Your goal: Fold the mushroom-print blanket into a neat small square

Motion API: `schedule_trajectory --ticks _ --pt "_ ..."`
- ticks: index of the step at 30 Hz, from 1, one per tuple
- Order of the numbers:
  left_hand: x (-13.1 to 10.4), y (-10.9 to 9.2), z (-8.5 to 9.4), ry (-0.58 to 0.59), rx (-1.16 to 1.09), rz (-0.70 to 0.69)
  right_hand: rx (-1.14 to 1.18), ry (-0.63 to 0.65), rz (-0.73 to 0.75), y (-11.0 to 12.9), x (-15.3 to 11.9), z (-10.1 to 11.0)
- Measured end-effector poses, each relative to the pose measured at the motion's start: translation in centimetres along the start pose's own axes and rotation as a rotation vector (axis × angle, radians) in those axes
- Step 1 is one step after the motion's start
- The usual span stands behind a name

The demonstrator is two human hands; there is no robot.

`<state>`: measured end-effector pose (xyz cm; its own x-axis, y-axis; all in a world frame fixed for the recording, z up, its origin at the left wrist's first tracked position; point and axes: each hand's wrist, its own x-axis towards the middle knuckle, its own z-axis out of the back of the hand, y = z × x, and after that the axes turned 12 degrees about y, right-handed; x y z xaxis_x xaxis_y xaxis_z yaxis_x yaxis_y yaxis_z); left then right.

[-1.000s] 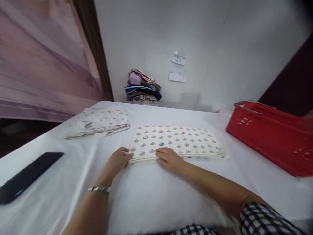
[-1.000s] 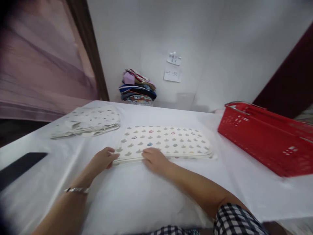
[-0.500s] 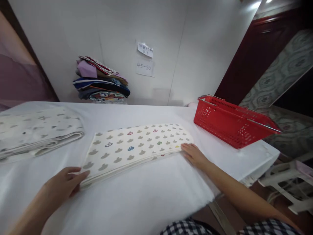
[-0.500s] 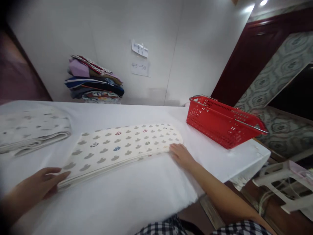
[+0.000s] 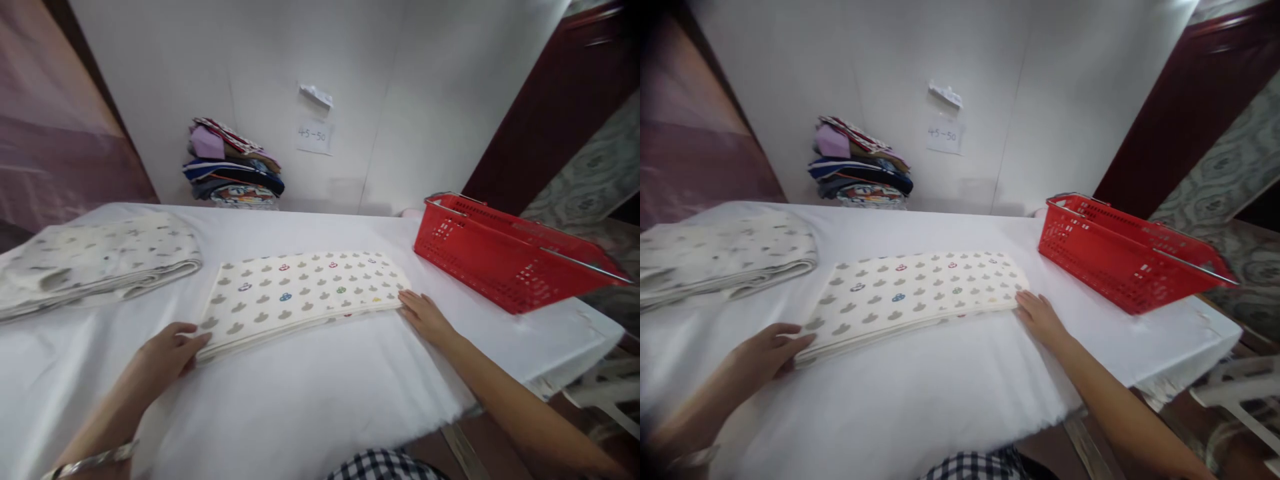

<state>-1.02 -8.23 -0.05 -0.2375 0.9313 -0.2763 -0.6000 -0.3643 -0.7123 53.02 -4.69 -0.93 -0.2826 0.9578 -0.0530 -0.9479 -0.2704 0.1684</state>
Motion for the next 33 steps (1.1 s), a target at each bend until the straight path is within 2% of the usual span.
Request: schedule_trajectory --ticks 3,7,10,12,16,20,23,26,29,33 --pt "-0.7 -0.6 0.1 0.064 0.007 0.003 -0.017 -0.035 -0.015 0.4 0.9 0.5" --pt "-1.5 -1.2 0.3 0.089 0.023 0.005 -0.025 -0.062 0.108 3.5 4.1 1.4" --pt "-2.0 -1.5 0.3 0.090 0.006 -0.002 0.005 -0.027 0.166 6.3 7.1 1.3" --pt "-2.2 -1.6 0.2 0.096 -0.007 -0.006 0.009 0.043 0.145 7.3 8.7 0.7" --pt "-2.5 -1.7 0.2 0.097 0.033 -0.002 -0.051 0.164 0.072 7.2 10.3 -1.1" --pt "-2.1 -2.0 1.1 0.101 0.165 0.051 -0.098 0.133 0.071 6.4 10.3 -2.3" --pt "-0.8 -3.1 2.1 -0.004 0.301 0.098 -0.124 0.105 0.071 6.2 10.4 -2.8" --pt "1.8 -4.7 2.8 -0.076 0.357 0.096 -0.131 0.074 0.088 5.9 10.6 -3.4" --pt "5.3 -6.3 2.5 -0.092 0.342 0.110 -0.117 0.039 0.112 5.5 10.8 -3.9" --pt "9.5 -7.6 1.2 -0.121 0.318 0.136 -0.099 0.002 0.143 5.2 11.0 -4.4"
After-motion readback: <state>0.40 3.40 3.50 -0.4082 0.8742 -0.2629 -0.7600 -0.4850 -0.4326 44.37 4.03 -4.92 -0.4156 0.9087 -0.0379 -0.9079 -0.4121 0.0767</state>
